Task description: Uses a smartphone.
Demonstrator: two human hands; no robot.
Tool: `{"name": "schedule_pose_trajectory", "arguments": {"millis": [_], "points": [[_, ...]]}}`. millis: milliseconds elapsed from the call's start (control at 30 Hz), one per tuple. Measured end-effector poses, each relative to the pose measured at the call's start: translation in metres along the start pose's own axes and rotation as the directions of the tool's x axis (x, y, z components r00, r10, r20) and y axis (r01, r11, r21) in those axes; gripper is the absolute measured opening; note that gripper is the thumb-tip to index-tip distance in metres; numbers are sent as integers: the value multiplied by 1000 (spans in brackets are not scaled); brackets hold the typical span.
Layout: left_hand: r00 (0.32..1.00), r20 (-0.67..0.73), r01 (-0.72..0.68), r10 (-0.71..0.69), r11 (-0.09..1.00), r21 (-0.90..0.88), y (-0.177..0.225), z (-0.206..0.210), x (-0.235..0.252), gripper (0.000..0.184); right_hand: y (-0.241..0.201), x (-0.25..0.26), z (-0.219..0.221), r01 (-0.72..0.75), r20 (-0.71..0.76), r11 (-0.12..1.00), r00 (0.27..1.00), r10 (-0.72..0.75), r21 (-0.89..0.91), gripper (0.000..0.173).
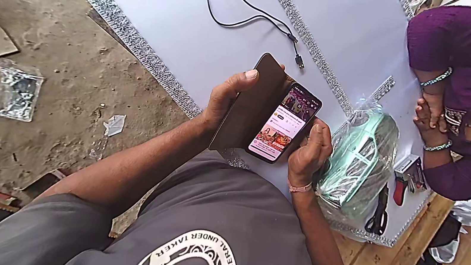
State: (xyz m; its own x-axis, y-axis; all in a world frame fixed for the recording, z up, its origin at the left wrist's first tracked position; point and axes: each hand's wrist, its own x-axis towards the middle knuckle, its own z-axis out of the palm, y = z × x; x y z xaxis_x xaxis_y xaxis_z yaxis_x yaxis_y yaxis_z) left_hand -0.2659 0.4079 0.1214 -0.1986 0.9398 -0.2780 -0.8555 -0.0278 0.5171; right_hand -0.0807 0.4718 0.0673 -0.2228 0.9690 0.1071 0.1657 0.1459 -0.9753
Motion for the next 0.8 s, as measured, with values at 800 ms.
{"name": "schedule_pose_trajectory", "arguments": {"millis": [800], "points": [[975,212,-50,59,998,-46,-17,-50,11,50,1,-1,0,43,-15,997,999,-44,-59,38]]}}
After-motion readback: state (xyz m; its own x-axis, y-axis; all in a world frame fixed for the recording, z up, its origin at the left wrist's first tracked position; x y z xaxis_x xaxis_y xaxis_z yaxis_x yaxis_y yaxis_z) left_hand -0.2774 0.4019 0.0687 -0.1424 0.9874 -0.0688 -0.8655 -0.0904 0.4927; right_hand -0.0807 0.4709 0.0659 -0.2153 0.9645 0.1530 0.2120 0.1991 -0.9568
